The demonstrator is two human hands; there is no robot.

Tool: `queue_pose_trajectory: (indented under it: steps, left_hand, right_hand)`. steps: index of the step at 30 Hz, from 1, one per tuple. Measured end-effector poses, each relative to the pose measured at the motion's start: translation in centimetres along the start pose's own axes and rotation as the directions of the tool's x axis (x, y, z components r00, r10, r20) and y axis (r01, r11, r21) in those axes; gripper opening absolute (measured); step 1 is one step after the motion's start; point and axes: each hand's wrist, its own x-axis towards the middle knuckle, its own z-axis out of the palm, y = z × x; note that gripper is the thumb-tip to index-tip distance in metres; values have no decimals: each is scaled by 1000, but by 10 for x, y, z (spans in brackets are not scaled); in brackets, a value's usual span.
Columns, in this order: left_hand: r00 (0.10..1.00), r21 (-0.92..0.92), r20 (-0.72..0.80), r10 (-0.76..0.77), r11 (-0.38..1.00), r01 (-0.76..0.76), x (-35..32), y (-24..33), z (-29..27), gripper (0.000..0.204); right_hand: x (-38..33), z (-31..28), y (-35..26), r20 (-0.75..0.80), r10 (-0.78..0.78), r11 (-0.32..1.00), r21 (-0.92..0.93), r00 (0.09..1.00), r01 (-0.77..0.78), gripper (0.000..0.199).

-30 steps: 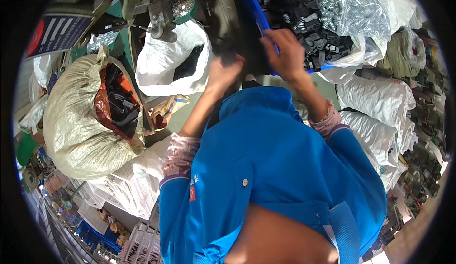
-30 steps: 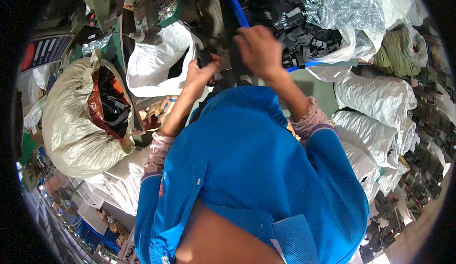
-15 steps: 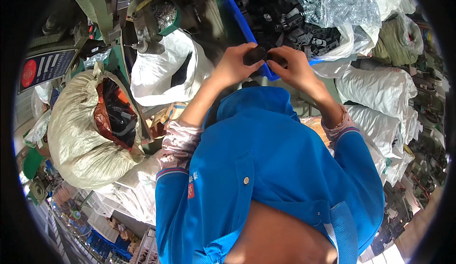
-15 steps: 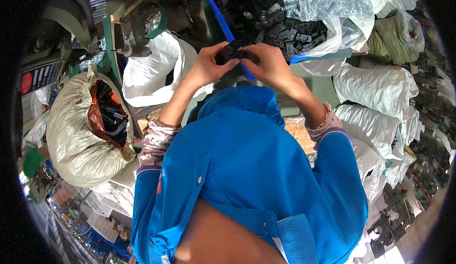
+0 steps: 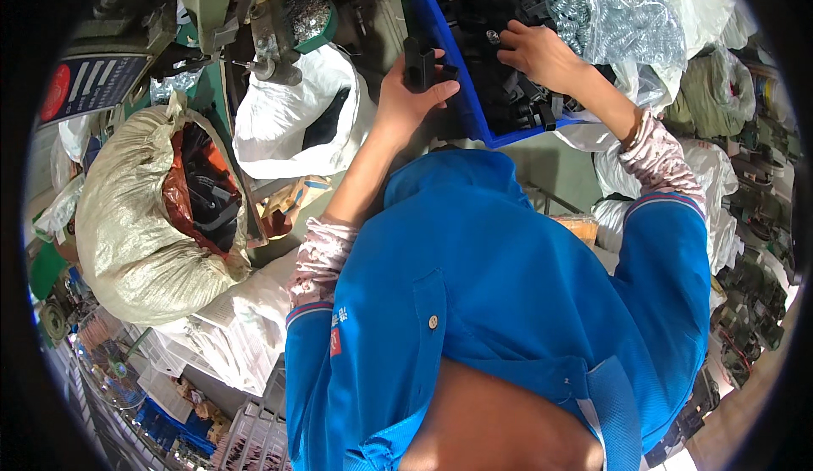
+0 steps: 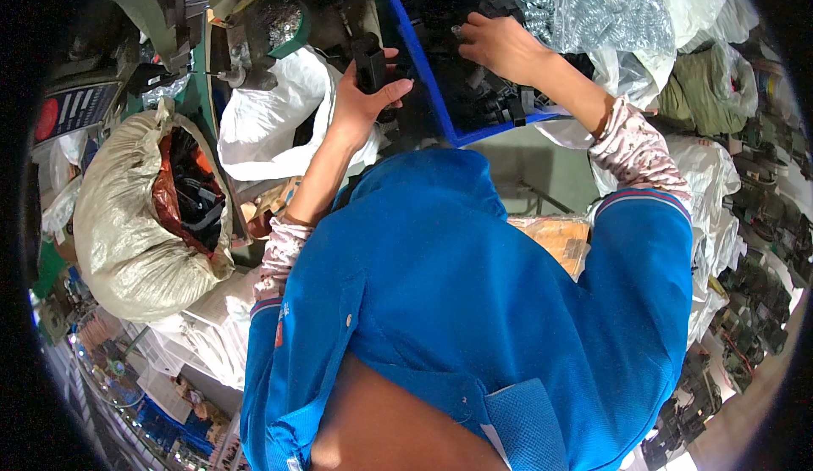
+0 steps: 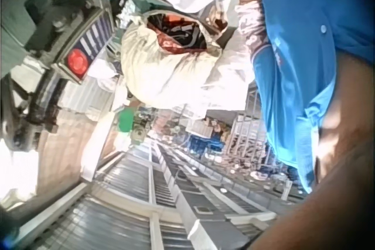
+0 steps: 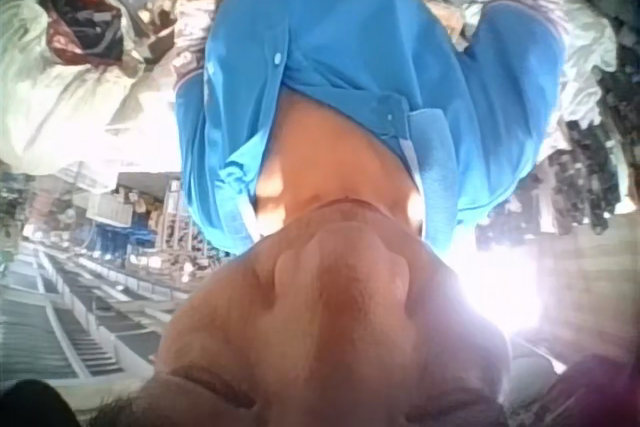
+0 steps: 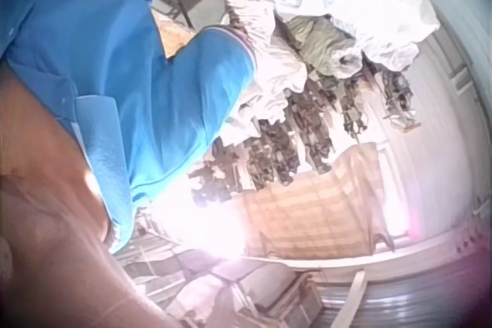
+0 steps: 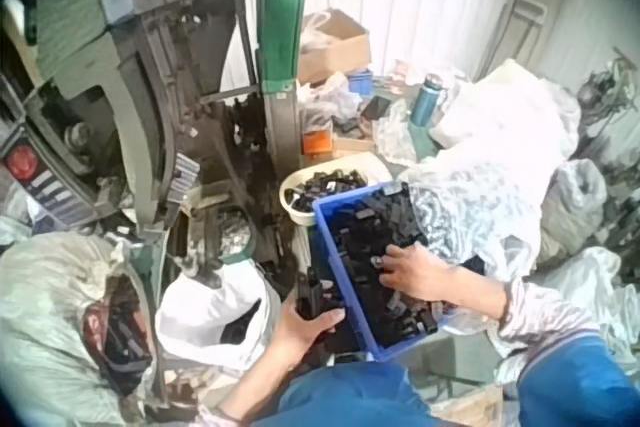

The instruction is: The person repeatedly picks small black plastic parts from a blue bin, attaches them to a larger black component, and places the assembled unit into a white bag. The cycle continues with multiple parts handled one at a time.

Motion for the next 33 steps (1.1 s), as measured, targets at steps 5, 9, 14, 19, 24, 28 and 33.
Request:
queue_pose_trajectory:
  steps: [5,9,14,19,24,28,33]
  left_hand:
    - [999,-285,47,-2,958,15,5,-9,-5,38]
    - [995,-337,78,68,941,-37,10,-18,-5,35]
    - [985,23,12,171,985,-171,7,1,1,32]
    - [974,179,19,225,958,-224,1,9,0,29]
    - [967,268,8,255,931,-248,-7,10,-9,32]
    - [956,119,-159,244,967,-227,-21,17,-9,28]
    - [849,107,-363,384,922,-371,-29,18,-22,28]
  right_hand:
    - [-15,-11,7,-143,154,971,203,978,-123,11]
    - [-13,-19,-13,-15,614,558,716,789,-419,12]
    - [21,-40,-59,38,615,290,918,788,-270,18]
    - [37,-32,-63,-86,508,502,838,857,-214,18]
    - [62,-48,-65,-279,135,857,515,951,29,20]
    - [80,-53,-61,-31,257,593,794,966,-133,34]
    - [87,-27,-90,141,428,24,986,893,-167,38]
